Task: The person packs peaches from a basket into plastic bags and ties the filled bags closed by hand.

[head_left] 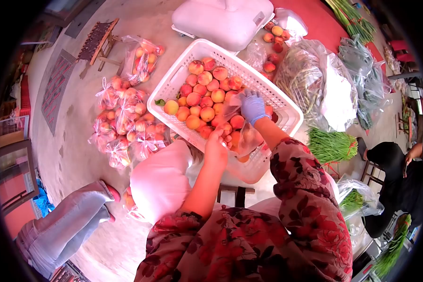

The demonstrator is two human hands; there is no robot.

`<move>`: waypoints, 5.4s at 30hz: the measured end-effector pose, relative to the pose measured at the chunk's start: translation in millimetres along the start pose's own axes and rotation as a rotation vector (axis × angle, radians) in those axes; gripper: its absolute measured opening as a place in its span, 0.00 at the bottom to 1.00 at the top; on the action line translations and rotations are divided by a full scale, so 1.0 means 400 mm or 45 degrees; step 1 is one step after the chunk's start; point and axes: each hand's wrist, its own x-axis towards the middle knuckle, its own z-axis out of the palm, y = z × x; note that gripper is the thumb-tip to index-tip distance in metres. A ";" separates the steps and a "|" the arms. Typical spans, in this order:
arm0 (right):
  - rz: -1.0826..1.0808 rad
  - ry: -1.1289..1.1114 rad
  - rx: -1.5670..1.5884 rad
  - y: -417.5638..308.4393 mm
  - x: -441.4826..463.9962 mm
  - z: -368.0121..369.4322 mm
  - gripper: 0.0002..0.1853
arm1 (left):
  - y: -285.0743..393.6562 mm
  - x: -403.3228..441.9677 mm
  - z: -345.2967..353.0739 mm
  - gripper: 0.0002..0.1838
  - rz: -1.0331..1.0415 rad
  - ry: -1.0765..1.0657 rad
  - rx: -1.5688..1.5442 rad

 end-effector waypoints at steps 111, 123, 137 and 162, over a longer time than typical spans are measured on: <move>0.133 -0.467 2.482 -0.068 -0.030 -0.228 0.38 | 0.382 0.090 0.053 0.04 -0.010 -0.210 0.479; 0.003 0.039 0.975 -0.101 -0.009 -0.191 0.36 | 0.385 0.089 0.070 0.03 0.003 -0.241 0.444; 0.001 -0.044 3.212 -0.258 -0.044 -0.364 0.29 | 0.380 0.029 0.101 0.13 0.129 -0.427 0.867; 0.439 0.004 3.406 -0.253 0.014 -0.337 0.15 | 0.388 0.073 0.072 0.09 0.064 -0.413 0.752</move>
